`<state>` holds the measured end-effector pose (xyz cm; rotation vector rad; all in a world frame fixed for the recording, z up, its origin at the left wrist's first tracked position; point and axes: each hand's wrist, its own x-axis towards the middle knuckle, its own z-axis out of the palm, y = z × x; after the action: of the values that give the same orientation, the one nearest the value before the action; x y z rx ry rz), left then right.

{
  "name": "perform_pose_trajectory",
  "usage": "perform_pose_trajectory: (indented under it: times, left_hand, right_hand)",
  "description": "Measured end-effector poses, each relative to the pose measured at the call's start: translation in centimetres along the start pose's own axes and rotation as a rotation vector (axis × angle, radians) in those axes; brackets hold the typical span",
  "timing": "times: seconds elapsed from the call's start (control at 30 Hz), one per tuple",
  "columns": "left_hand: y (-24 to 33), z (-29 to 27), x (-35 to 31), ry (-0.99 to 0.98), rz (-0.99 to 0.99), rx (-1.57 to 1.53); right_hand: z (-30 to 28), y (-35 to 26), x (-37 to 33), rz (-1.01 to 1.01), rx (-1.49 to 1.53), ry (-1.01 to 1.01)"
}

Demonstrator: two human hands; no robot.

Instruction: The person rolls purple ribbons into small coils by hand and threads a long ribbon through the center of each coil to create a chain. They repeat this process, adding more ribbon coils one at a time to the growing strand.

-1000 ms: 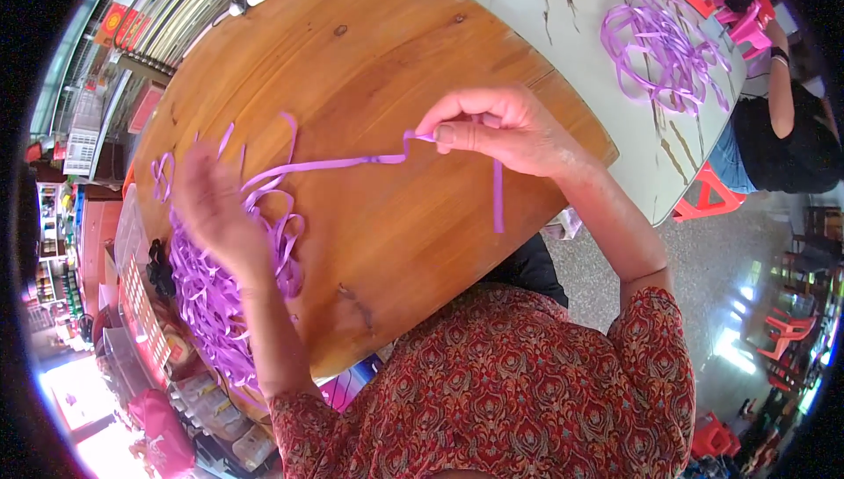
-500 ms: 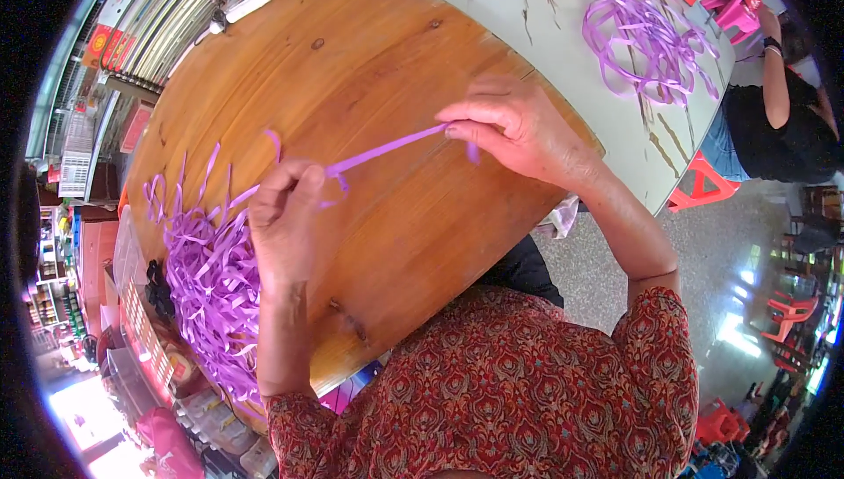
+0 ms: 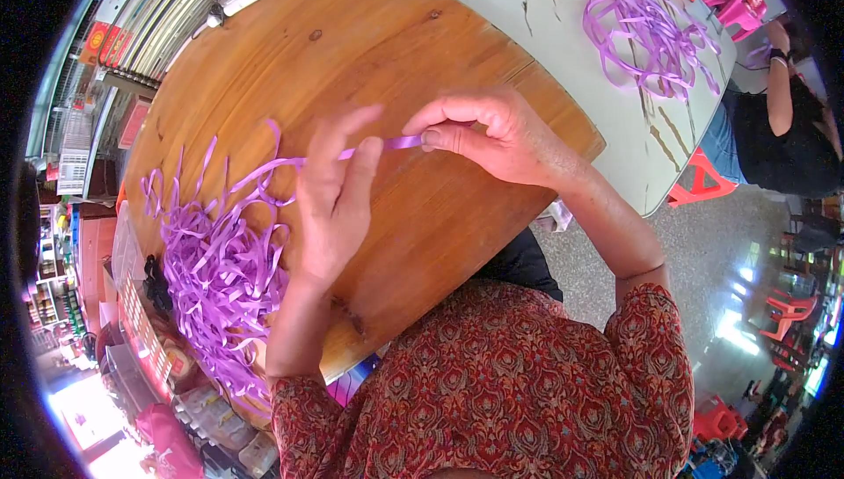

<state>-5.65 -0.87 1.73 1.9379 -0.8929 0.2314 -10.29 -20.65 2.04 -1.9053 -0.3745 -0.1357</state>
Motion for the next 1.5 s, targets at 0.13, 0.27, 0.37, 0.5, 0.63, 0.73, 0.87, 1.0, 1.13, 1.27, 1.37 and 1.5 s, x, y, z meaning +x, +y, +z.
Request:
perform_pose_trajectory:
  times: [0.13, 0.27, 0.37, 0.5, 0.63, 0.73, 0.87, 1.0, 1.13, 1.27, 1.37, 1.5]
  left_hand:
    - [0.4, 1.6, 0.2, -0.139, -0.439, -0.693]
    - [-0.2, 2.4, -0.6, -0.123, -0.409, -0.605]
    - [-0.2, 1.6, -0.6, -0.084, -0.431, -0.531]
    - [-0.5, 1.1, -0.9, -0.075, -0.552, -0.665]
    - [-0.4, 0.8, -1.0, -0.032, -0.639, -0.861]
    - [-0.2, 0.7, -0.8, -0.021, -0.679, -0.932]
    - [-0.3, 0.7, -0.9, -0.013, -0.678, -0.963]
    - [-0.2, 0.7, -0.9, 0.0, -0.685, -0.952]
    - [-0.3, 0.8, -0.9, 0.016, -0.692, -0.971]
    - [0.0, 0.7, -0.9, 0.001, -0.652, -0.876]
    - [-0.4, 0.8, -0.8, -0.021, -0.497, -0.702]
    - [-0.6, 1.0, -0.7, 0.027, -0.416, -0.637]
  right_hand:
    - [0.3, -0.4, -0.2, -0.035, 0.122, 0.083]
    - [-0.2, -0.9, -0.6, -0.044, -0.139, 0.109]
    - [-0.7, 0.0, -1.0, 0.002, -0.071, 0.124]
    - [-1.2, 0.4, -1.2, 0.028, -0.057, 0.195]
    - [-1.8, 0.9, -1.4, -0.045, -0.142, 0.205]
    - [-2.0, 0.9, -1.8, -0.045, -0.154, 0.215]
    - [-1.4, 0.4, -1.8, -0.195, -0.311, 0.17]
    - [-0.4, 0.1, -1.7, -0.323, -0.394, 0.216]
    - [-0.3, 0.4, -1.7, -0.396, -0.522, 0.24]
    - [0.0, 0.6, -1.6, -0.378, -0.562, 0.244]
    - [0.2, 0.7, -1.5, -0.348, -0.563, 0.224]
    - [0.2, 0.3, -1.4, -0.172, -0.131, 0.043]
